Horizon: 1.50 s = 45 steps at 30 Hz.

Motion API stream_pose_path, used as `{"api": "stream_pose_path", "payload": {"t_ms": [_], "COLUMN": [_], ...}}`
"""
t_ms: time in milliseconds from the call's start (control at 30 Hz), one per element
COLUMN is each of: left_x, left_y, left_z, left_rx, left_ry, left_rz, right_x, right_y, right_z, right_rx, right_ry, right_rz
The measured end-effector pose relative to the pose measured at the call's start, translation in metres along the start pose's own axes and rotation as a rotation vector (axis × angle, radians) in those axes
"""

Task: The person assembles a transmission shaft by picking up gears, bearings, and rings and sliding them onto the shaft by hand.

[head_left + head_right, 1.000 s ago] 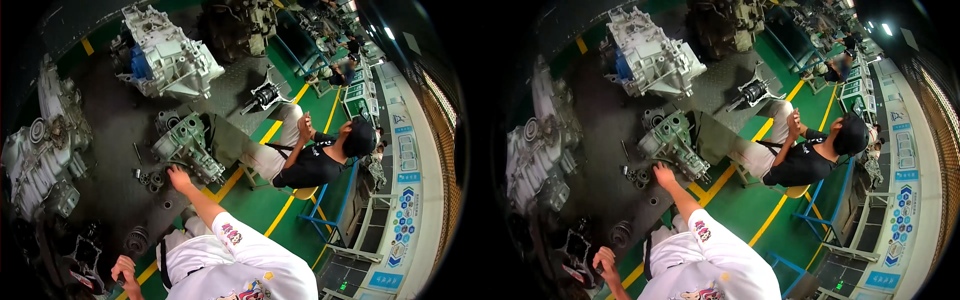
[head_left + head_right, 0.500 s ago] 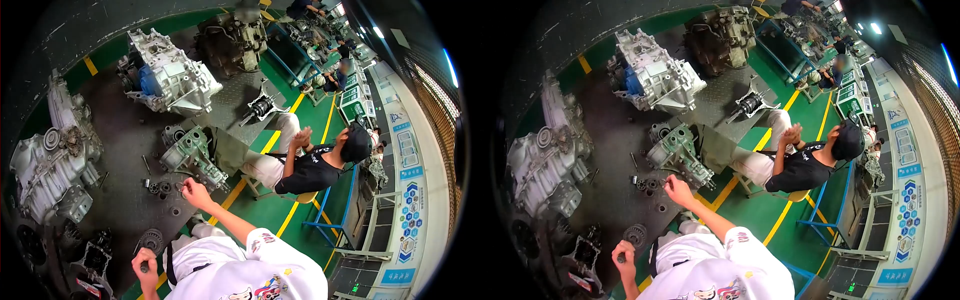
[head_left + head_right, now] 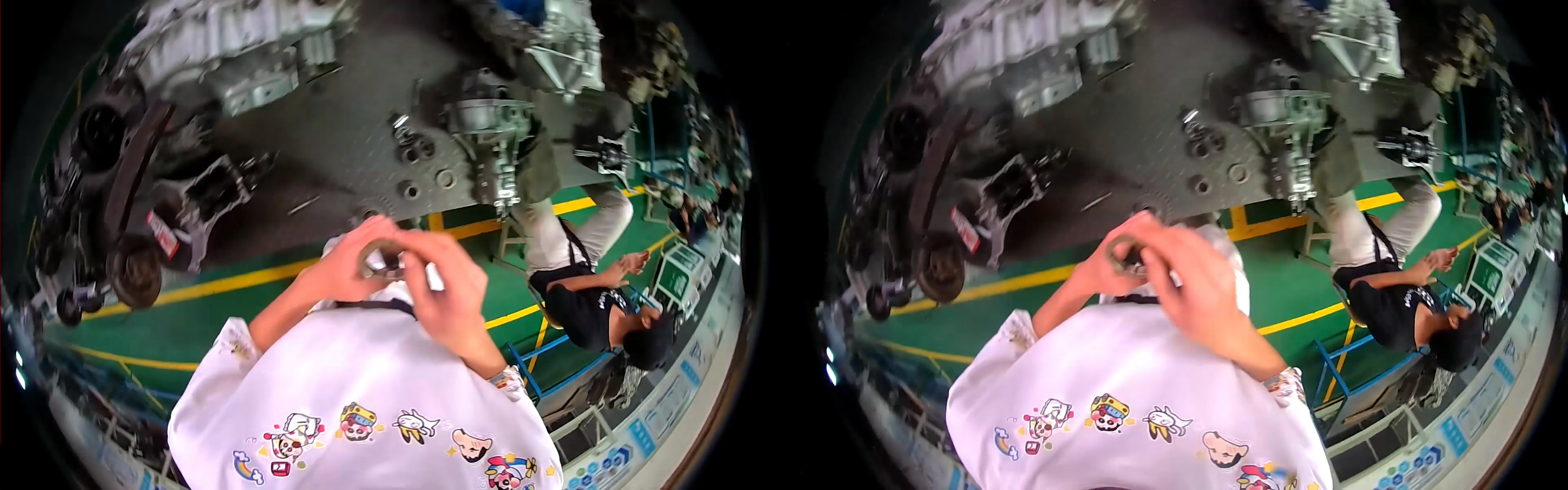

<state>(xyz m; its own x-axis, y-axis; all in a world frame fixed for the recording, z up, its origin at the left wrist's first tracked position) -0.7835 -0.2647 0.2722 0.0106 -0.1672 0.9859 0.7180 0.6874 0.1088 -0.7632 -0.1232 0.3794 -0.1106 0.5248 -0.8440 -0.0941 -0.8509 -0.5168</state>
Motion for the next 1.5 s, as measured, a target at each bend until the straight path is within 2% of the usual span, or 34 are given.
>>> {"api": "stream_pose_path", "payload": {"t_ms": [67, 133, 167, 233, 333, 367, 433, 533, 567, 600, 667, 767, 833, 1000, 1267, 1500], "left_x": [0.003, 0.002, 0.007, 0.005, 0.014, 0.013, 0.020, 0.030, 0.025, 0.028, 0.016, 0.030, 0.030, 0.030, 0.029, 0.030], "left_y": [-0.006, -0.005, -0.009, -0.009, -0.020, -0.017, -0.014, -0.016, -0.012, -0.011, 0.007, 0.003, 0.006, 0.016, 0.019, 0.015], "left_z": [-0.006, -0.013, -0.015, -0.017, -0.021, -0.025, -0.032, -0.043, -0.052, -0.053, -0.064, -0.068, -0.071, -0.073, -0.068, -0.057], "left_rx": [-0.069, 0.033, 0.030, 0.134, 0.162, 0.245, 0.319, 0.441, 0.418, 0.437, 0.271, 0.345, 0.323, 0.249, 0.286, 0.311], "left_ry": [-0.075, -0.181, -0.162, 0.050, 0.094, 0.081, 0.112, 0.256, 0.281, 0.333, 0.359, 0.491, 0.477, 0.484, 0.485, 0.462], "left_rz": [-0.010, -0.246, -0.275, -0.373, -0.264, -0.197, 0.063, 0.496, 0.544, 0.474, 0.191, 0.194, 0.195, 0.169, 0.191, 0.168], "right_x": [0.003, 0.006, 0.012, 0.016, 0.022, 0.023, 0.026, 0.042, 0.050, 0.054, 0.081, 0.088, 0.091, 0.100, 0.105, 0.106], "right_y": [0.012, 0.018, 0.020, 0.023, 0.035, 0.039, 0.047, 0.066, 0.070, 0.076, 0.093, 0.112, 0.122, 0.131, 0.130, 0.120], "right_z": [0.000, -0.001, -0.005, -0.006, -0.014, -0.015, -0.016, -0.029, -0.033, -0.030, -0.045, -0.046, -0.049, -0.055, -0.065, -0.063], "right_rx": [0.009, -0.026, -0.063, -0.097, -0.164, -0.199, -0.276, -0.328, -0.334, -0.338, -0.312, -0.321, -0.321, -0.354, -0.349, -0.458], "right_ry": [0.053, 0.164, 0.226, 0.268, 0.307, 0.321, 0.261, 0.330, 0.348, 0.342, 0.485, 0.345, 0.284, 0.305, 0.253, 0.283], "right_rz": [-0.009, 0.015, 0.031, 0.035, 0.072, 0.074, 0.018, 0.048, 0.027, 0.002, 0.061, -0.073, -0.140, -0.245, -0.445, -0.433]}}
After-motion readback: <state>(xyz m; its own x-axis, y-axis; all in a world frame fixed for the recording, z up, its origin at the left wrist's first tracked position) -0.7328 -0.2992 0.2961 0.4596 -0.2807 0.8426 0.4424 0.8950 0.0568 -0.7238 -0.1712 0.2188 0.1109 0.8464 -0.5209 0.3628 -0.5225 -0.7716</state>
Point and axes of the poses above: each hand's wrist, its own z-axis towards the middle knuckle, its own y-axis out of the palm, x = y × z, the point moved 4 cm from there along z, towards the middle knuckle, and after that the axes turned 6 degrees about -z, right-handed, at the moved point
